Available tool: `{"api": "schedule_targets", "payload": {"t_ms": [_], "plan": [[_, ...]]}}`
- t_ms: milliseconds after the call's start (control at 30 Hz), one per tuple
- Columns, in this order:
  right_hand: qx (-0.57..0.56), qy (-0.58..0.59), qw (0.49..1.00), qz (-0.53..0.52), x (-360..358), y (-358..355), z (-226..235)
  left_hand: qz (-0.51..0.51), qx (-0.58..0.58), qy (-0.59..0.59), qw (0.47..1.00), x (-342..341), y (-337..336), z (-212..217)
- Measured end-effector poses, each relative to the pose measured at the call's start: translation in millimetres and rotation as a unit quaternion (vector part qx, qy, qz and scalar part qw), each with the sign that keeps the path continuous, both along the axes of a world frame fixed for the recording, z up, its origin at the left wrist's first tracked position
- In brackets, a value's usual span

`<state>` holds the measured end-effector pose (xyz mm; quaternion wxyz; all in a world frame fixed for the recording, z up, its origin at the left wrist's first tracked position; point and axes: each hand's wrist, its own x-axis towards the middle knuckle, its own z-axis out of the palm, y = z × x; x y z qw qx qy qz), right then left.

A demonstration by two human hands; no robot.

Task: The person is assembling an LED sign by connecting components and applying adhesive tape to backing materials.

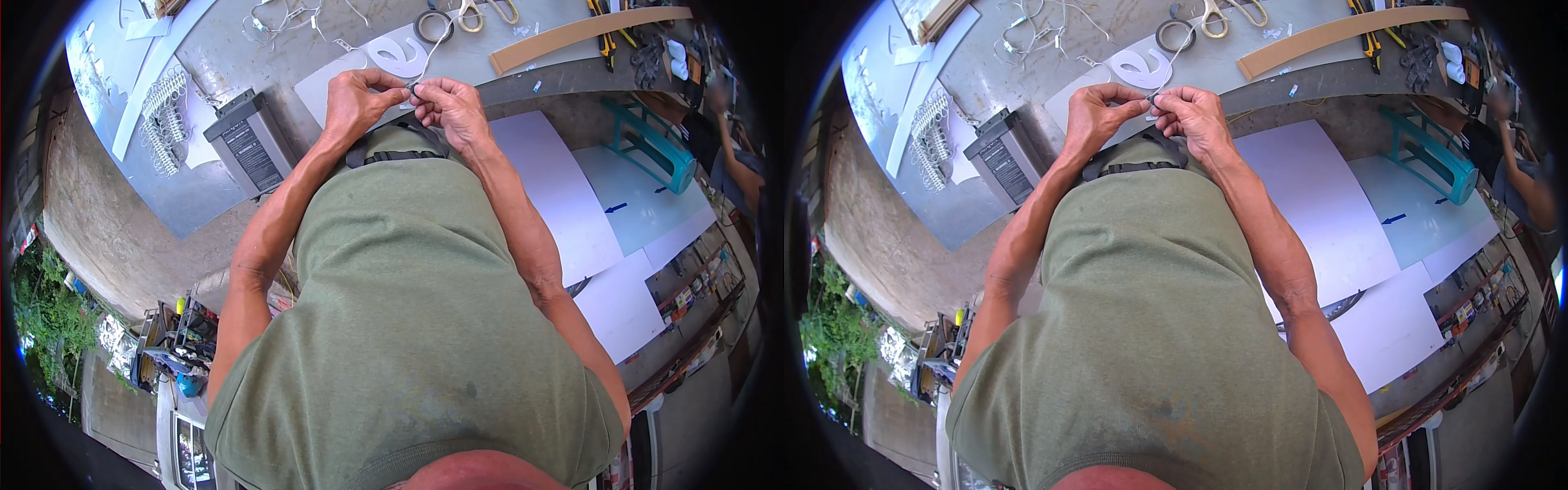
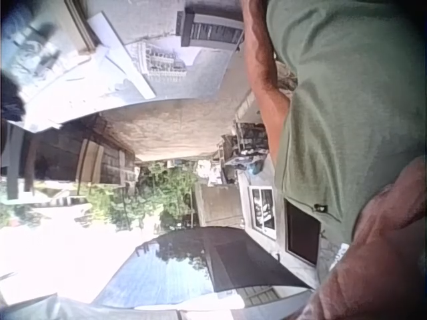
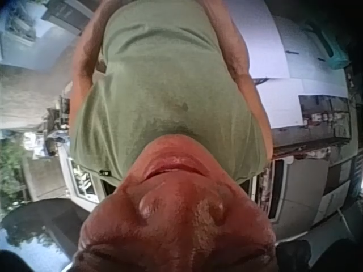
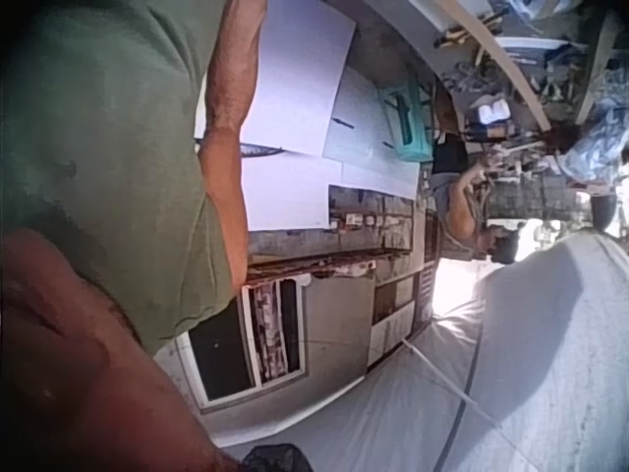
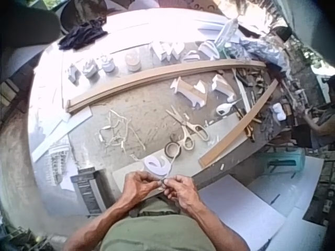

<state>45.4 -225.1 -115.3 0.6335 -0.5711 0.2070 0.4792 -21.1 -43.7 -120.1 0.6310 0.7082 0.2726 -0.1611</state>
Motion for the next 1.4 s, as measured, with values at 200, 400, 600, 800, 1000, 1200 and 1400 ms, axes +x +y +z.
{"api": "schedule_targets", "payload": {"t_ms": [200,400,600,800,1000,1200,1400], "plan": [[0.016,0.013,1.000,-0.005,-2,-1,-7,-0.027,0.016,-0.012,0.999,0,3,2],[0.035,0.032,0.999,0.001,-1,-2,-14,-0.043,0.026,-0.003,0.999,-1,6,5],[0.046,0.044,0.998,0.002,0,-2,-15,-0.029,0.010,-0.008,0.999,-4,8,0],[0.049,0.051,0.998,0.000,1,-1,-15,-0.025,0.010,-0.002,1.000,-3,10,3],[0.061,0.055,0.997,-0.005,1,2,-11,-0.012,0.002,-0.002,1.000,-5,10,-3],[0.066,0.049,0.997,0.011,6,3,-7,-0.039,-0.027,-0.031,0.998,-4,15,-5],[0.061,0.038,0.997,0.040,11,5,-6,-0.019,-0.086,-0.006,0.996,-5,15,-8]]}}
